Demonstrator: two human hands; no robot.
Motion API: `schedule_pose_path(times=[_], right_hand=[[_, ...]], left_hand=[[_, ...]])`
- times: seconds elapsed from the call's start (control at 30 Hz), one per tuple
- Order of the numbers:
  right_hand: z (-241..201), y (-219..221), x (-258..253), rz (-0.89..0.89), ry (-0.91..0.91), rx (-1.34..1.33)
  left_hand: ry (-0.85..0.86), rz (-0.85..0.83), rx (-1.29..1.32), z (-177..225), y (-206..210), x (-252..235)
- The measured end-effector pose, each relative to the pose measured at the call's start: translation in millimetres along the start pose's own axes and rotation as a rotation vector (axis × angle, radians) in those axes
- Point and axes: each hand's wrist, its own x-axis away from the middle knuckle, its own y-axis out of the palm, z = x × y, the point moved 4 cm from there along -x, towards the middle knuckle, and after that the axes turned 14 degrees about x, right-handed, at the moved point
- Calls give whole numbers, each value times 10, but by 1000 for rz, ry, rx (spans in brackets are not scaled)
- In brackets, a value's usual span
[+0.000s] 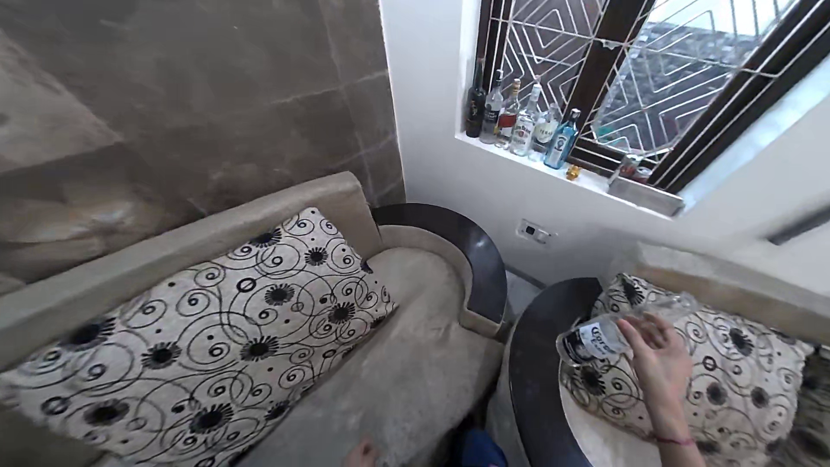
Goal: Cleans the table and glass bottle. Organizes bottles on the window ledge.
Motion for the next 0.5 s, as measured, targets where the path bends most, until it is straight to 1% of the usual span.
schedule_pose_path(times=[0.13,0.27,0.4,0.5], right_hand=[[167,19,-316,29,-6,7],[207,96,-712,41,38,2],[301,170,-1304,33,42,40],[364,334,-1870,58,7,33]], left_hand=[[118,-89,-198,1048,518,-406],[217,-81,-486,2071,1111,-932],[290,-80,-775,3097,1782,-1431],[321,-80,-996,3653,2229,-1978]])
